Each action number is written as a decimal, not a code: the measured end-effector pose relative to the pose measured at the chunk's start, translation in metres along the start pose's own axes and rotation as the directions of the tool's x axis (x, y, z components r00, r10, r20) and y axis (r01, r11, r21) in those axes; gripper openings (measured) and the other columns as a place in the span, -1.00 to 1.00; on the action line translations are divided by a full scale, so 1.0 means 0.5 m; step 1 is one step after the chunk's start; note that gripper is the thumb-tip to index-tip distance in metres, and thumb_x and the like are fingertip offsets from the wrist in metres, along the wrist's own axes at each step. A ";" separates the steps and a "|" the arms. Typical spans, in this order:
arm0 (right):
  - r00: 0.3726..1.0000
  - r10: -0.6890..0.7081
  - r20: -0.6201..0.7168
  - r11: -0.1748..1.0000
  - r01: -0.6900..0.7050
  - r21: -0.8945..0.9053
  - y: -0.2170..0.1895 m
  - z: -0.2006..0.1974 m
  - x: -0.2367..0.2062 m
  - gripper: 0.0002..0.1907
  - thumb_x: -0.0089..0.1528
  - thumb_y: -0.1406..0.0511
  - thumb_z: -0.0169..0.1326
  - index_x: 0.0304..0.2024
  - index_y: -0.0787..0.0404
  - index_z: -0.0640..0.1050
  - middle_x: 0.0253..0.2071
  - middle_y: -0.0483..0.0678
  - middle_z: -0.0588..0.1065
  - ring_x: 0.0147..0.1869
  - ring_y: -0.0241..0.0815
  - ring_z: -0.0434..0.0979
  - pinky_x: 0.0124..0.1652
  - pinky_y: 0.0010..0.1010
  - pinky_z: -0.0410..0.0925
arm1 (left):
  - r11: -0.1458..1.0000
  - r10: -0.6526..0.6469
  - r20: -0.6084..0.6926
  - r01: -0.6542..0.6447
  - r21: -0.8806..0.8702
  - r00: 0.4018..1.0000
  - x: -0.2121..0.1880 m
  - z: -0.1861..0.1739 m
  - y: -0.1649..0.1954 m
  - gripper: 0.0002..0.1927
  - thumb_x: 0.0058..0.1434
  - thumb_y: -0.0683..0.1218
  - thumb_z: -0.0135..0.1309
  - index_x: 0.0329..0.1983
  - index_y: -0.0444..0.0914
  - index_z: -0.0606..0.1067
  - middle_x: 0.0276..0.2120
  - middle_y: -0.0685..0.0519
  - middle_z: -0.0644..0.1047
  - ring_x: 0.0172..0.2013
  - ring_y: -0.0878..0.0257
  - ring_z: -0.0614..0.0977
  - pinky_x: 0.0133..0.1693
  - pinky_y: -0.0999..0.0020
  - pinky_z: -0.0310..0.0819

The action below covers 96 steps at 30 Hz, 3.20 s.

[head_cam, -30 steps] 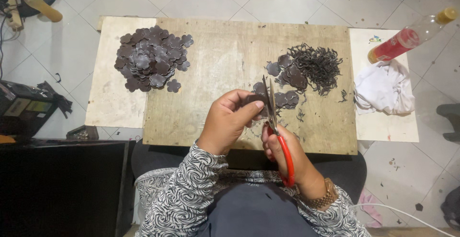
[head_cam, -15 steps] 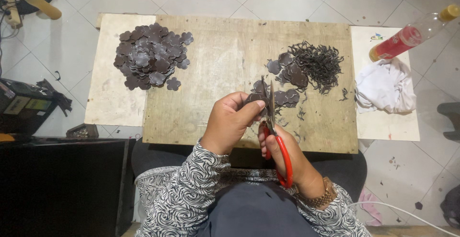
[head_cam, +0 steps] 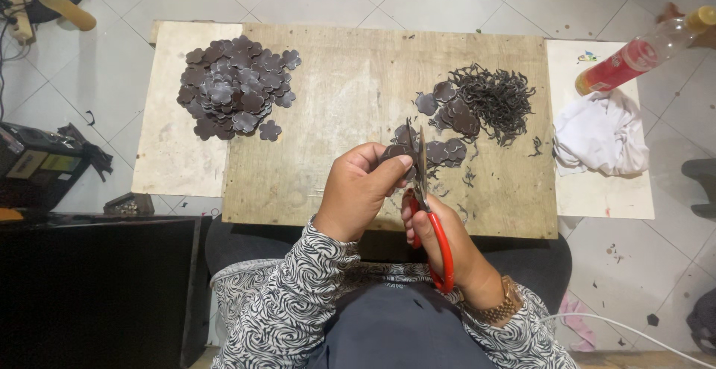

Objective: The person sits at a workbench and uses red-handled scissors to trim excess material from the edges of dark flower-shaped pieces, one at a time, placing trimmed pieces in a pile and cut scraps in a separate pile. They occasionally gather pieces from the table and continue trimming throughout the episode.

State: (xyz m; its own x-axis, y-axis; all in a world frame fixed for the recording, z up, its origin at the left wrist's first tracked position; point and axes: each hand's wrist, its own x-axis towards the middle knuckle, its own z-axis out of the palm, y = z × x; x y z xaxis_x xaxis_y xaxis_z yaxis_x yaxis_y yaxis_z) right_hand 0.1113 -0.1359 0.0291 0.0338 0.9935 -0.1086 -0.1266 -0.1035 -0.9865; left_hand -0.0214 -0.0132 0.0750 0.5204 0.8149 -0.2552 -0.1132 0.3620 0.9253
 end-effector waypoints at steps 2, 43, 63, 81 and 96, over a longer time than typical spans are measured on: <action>1.000 0.008 -0.002 1.000 -0.008 0.009 0.000 0.000 0.001 -0.36 0.33 -0.19 -0.10 -0.12 0.28 0.43 -0.34 -0.15 0.36 -0.30 -0.37 0.35 -0.28 -0.55 0.33 | 1.000 0.000 -0.003 0.000 0.008 1.000 0.000 0.000 -0.001 -0.86 0.27 -0.14 0.18 -0.34 -0.32 0.53 -0.48 0.12 0.58 -0.47 0.46 0.51 -0.40 0.57 0.41; 0.992 0.122 -0.030 0.983 -0.116 0.144 0.023 0.012 -0.006 -0.55 0.37 -0.02 -0.05 -0.31 0.22 0.40 -0.55 -0.25 0.25 -0.56 -0.45 0.14 -0.57 -0.57 0.07 | 0.999 0.039 -0.024 -0.038 0.030 0.999 0.001 -0.027 -0.006 -0.86 0.28 -0.12 0.16 -0.23 -0.31 0.54 -0.39 0.12 0.60 -0.38 0.44 0.59 -0.34 0.53 0.47; 0.997 0.062 0.049 0.994 -0.066 0.093 0.015 0.000 -0.004 -0.53 0.36 -0.07 -0.04 -0.29 0.19 0.36 -0.47 -0.22 0.24 -0.44 -0.41 0.19 -0.45 -0.56 0.16 | 0.998 0.028 0.062 -0.031 0.049 0.998 0.006 -0.045 -0.009 -0.87 0.26 -0.16 0.20 -0.24 -0.33 0.53 -0.43 0.13 0.57 -0.45 0.43 0.52 -0.40 0.54 0.41; 0.990 0.139 0.005 0.983 -0.139 0.124 0.026 0.002 -0.002 -0.61 0.37 0.02 -0.04 -0.27 0.21 0.41 -0.52 -0.27 0.26 -0.53 -0.47 0.17 -0.55 -0.59 0.12 | 0.999 -0.023 0.081 0.026 -0.027 0.996 0.013 -0.052 -0.012 -0.85 0.33 -0.17 0.11 -0.11 -0.35 0.50 -0.27 0.04 0.64 -0.28 0.35 0.69 -0.36 0.49 0.52; 0.997 0.013 0.074 0.998 -0.008 -0.070 0.002 -0.006 0.001 -0.49 0.37 -0.12 -0.11 -0.27 0.18 0.37 -0.47 -0.23 0.29 -0.42 -0.44 0.26 -0.41 -0.60 0.25 | 0.999 0.042 0.125 -0.041 -0.006 0.991 0.015 -0.050 -0.017 -0.76 0.25 -0.24 0.18 -0.06 -0.35 0.44 -0.24 0.02 0.62 -0.30 0.38 0.66 -0.31 0.51 0.55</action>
State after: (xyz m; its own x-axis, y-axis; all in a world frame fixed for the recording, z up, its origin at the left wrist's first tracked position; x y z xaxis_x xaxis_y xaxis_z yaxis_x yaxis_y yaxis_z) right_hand 0.1139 -0.1358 0.0280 -0.0409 0.9928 -0.1122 -0.0574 -0.1145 -0.9918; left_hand -0.0378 0.0010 0.0582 0.6167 0.7665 -0.1792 -0.1398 0.3307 0.9333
